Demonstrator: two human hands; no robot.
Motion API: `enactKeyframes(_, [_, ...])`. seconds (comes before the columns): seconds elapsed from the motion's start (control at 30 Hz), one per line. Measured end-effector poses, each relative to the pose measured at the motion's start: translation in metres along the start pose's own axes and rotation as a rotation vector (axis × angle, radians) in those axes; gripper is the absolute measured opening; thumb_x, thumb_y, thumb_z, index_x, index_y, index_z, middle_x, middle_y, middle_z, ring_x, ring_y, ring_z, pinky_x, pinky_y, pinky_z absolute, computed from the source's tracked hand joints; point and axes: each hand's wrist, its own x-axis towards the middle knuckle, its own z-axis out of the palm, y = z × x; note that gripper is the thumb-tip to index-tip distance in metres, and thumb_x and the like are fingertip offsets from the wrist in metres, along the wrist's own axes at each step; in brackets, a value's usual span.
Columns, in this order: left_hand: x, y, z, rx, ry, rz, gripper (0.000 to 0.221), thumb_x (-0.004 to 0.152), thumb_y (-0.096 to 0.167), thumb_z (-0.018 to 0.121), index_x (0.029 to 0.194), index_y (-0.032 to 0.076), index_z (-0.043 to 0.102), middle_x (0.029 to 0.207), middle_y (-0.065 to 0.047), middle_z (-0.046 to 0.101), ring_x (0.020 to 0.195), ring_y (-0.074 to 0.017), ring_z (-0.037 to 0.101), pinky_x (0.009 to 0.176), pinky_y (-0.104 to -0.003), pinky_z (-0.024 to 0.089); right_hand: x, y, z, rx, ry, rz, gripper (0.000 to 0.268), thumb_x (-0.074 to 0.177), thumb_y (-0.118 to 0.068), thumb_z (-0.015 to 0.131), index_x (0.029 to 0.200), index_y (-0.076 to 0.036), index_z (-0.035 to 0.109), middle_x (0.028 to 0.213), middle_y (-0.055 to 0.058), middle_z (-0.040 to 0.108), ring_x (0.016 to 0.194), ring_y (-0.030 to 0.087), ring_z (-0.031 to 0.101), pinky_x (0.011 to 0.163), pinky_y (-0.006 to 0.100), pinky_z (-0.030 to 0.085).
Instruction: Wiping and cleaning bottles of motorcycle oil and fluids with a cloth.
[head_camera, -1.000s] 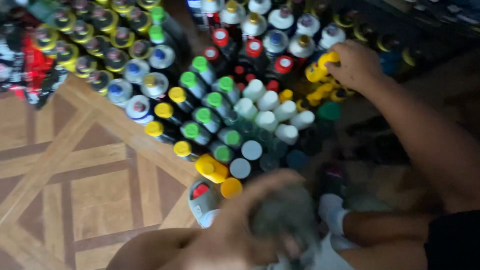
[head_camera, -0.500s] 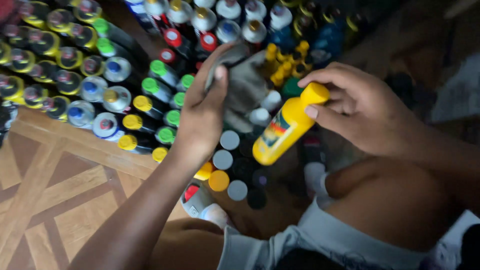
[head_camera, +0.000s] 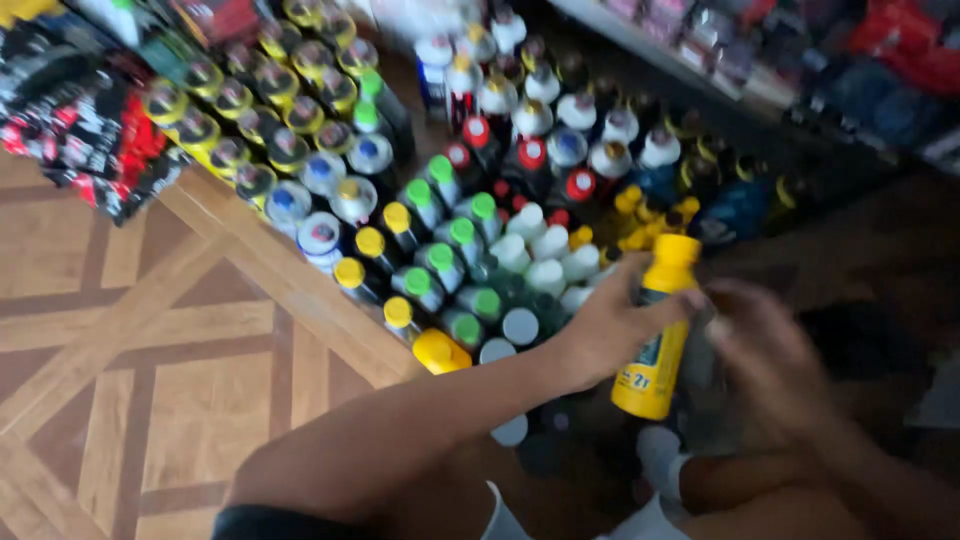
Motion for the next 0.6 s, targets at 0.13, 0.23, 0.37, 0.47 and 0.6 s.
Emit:
enactKeyframes(0.13, [0.005, 0.014, -0.012, -0.257, 0.071, 0.046, 0.06, 0.083, 0.017, 0.079, 0.134, 0.009, 0.046, 0.11, -0.005, 0.065, 0.1, -0.0179, 0.067, 0.088, -0.035, 0.057, -0.016, -0.007, 0.043, 0.061, -0.155, 0.327, 0.08, 0.082, -0.014, 0.076, 0.151, -0.008, 0.037, 0.129, 0.012, 0.061, 0.116, 0.024, 0.064, 0.098, 0.044, 0.054])
enactKeyframes(0.23, [0.005, 0.03, -0.023, -0.302, 0.058, 0.132, 0.065, 0.08, 0.003, 0.079, 0.137, 0.003, 0.049, 0.113, -0.008, 0.065, 0.103, -0.0204, 0.066, 0.093, -0.037, 0.055, 0.0, -0.022, 0.081, -0.268, -0.217, 0.014, 0.088, 0.083, -0.018, 0.08, 0.153, -0.006, 0.028, 0.135, 0.013, 0.057, 0.124, 0.022, 0.059, 0.1, 0.041, 0.053])
enactKeyframes(0.37, [0.007, 0.05, -0.041, -0.211, 0.122, 0.128, 0.069, 0.073, -0.002, 0.081, 0.134, 0.006, 0.05, 0.111, -0.006, 0.064, 0.099, -0.0194, 0.067, 0.091, -0.035, 0.055, 0.016, -0.032, 0.089, -0.487, -0.272, 0.19, 0.096, 0.079, -0.017, 0.084, 0.153, -0.013, 0.023, 0.111, 0.018, 0.068, 0.092, 0.024, 0.07, 0.07, 0.037, 0.056])
enactKeyframes(0.47, [0.01, 0.05, -0.055, -0.324, 0.179, 0.131, 0.063, 0.077, -0.002, 0.083, 0.131, 0.004, 0.051, 0.109, -0.009, 0.065, 0.095, -0.021, 0.067, 0.088, -0.036, 0.055, 0.021, -0.059, 0.097, 0.013, -0.442, 0.568, 0.095, 0.073, -0.014, 0.078, 0.152, -0.014, 0.025, 0.099, 0.018, 0.074, 0.068, 0.023, 0.07, 0.047, 0.032, 0.051])
enactKeyframes(0.6, [0.007, 0.059, -0.063, -0.449, 0.215, 0.228, 0.054, 0.091, 0.004, 0.082, 0.132, 0.001, 0.047, 0.115, -0.013, 0.062, 0.1, -0.0201, 0.062, 0.09, -0.035, 0.053, 0.038, -0.061, 0.091, 0.265, -0.575, 0.508, 0.075, 0.077, -0.014, 0.08, 0.138, 0.009, 0.044, 0.09, 0.02, 0.069, 0.058, 0.024, 0.066, 0.04, 0.028, 0.045])
